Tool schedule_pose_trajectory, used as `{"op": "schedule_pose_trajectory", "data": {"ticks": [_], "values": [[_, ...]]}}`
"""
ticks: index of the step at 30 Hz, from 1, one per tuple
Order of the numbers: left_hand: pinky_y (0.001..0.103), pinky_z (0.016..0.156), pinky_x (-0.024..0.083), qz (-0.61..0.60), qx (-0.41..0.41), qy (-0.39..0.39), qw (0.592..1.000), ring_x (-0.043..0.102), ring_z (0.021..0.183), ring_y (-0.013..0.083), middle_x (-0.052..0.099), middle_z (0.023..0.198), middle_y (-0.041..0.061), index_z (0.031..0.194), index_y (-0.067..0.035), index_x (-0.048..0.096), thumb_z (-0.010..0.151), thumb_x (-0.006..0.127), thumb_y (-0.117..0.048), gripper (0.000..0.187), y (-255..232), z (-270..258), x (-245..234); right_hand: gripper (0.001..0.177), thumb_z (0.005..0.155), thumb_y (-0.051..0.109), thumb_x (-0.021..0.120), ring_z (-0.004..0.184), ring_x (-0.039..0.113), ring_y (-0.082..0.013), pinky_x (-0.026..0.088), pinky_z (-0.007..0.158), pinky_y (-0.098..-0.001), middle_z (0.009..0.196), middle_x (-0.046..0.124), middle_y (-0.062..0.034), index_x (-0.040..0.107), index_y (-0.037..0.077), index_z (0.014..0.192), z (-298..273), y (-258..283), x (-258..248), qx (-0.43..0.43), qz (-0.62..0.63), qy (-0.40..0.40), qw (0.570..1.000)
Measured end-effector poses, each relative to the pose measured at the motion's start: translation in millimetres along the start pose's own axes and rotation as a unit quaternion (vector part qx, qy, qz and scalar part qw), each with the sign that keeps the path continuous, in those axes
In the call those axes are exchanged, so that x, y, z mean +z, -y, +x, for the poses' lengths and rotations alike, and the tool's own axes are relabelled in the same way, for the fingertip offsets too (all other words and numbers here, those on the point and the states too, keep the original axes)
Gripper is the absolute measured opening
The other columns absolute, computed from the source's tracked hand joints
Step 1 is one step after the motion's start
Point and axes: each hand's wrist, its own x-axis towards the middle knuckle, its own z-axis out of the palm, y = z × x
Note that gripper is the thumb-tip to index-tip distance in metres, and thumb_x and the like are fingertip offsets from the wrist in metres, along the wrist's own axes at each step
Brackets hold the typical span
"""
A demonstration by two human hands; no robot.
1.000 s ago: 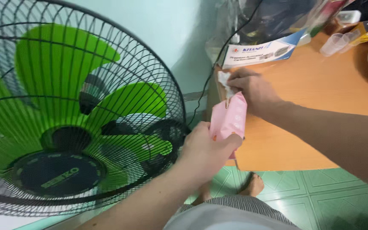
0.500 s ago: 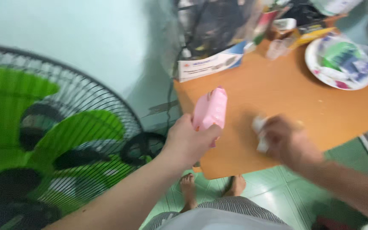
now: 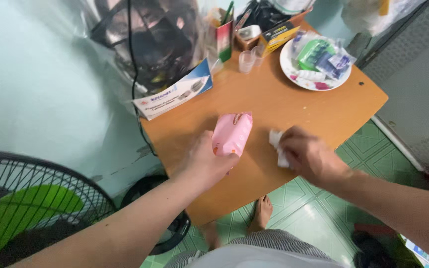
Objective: The person wipes a wooden table surface using a white wipe. They move a plate containing small items aside to clean underneath it, then return the plate to its original position. The person continues wiping the remaining areas of the table.
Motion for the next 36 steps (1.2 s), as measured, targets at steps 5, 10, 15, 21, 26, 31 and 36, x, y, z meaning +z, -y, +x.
{"op": "schedule_pose_trajectory", "data": {"ticks": [5,10,15,21,26,31,36], "values": [[0.051,0.1,0.05,0.061,0.001,-0.002,0.998,0.054,0.126,0.0401,0.047,0.137,0.019,0.127,-0.009,0.057,0.074,0.076,-0.042,0.065,-21,13,14,0.02,0.086,0.011,0.072,0.09,0.074,-0.032,0.059,0.083,-0.0396,0.113,0.073,-0.0154,0.076,0.002,0.103,7,-47,-39,0.113,-0.014,-0.055,0.992],[0.05,0.109,0.042,0.112,0.039,-0.044,0.992,0.043,0.131,0.0416,0.045,0.135,0.02,0.128,-0.008,0.054,0.075,0.082,-0.035,0.066,-24,28,34,0.017,0.096,0.009,0.068,0.089,0.075,-0.0357,0.06,0.082,-0.0436,0.11,0.072,-0.0218,0.077,-0.002,0.106,20,-94,-58,0.265,-0.049,-0.118,0.956],[0.05,0.104,0.043,0.133,0.09,-0.079,0.984,0.044,0.13,0.04,0.043,0.137,0.018,0.136,-0.009,0.048,0.073,0.084,-0.024,0.074,-6,46,45,0.017,0.091,0.006,0.067,0.09,0.073,-0.0388,0.058,0.086,-0.0446,0.109,0.071,-0.0228,0.077,-0.003,0.1,22,-130,-50,0.059,-0.046,-0.126,0.989],[0.049,0.106,0.043,0.156,0.098,-0.147,0.972,0.046,0.126,0.0429,0.043,0.135,0.021,0.142,-0.008,0.045,0.071,0.086,-0.024,0.084,0,68,37,0.016,0.091,0.007,0.071,0.095,0.071,-0.0383,0.057,0.09,-0.0443,0.109,0.07,-0.0221,0.077,-0.002,0.102,49,-177,-82,0.111,-0.065,-0.162,0.978],[0.048,0.105,0.044,0.133,0.002,-0.129,0.983,0.046,0.126,0.0433,0.043,0.136,0.021,0.145,-0.011,0.043,0.072,0.085,-0.025,0.085,-6,68,43,0.018,0.081,0.007,0.072,0.092,0.072,-0.0335,0.058,0.081,-0.0411,0.109,0.071,-0.0144,0.075,0.002,0.098,41,-121,-54,-0.059,0.05,0.011,0.997],[0.05,0.103,0.044,0.172,-0.03,-0.126,0.977,0.045,0.128,0.0413,0.044,0.136,0.02,0.142,-0.014,0.045,0.075,0.084,-0.032,0.079,-7,62,44,0.019,0.081,0.007,0.071,0.094,0.069,-0.0365,0.057,0.079,-0.0424,0.103,0.067,-0.0152,0.073,0.002,0.099,30,-81,-40,-0.227,0.118,0.097,0.962],[0.051,0.104,0.044,0.209,-0.01,-0.158,0.965,0.047,0.126,0.0427,0.048,0.134,0.019,0.137,-0.012,0.05,0.075,0.082,-0.035,0.074,8,53,33,0.016,0.083,0.006,0.07,0.092,0.068,-0.0401,0.054,0.081,-0.0459,0.103,0.068,-0.0194,0.075,0.001,0.097,75,-92,-19,-0.056,0.081,-0.026,0.995]]}}
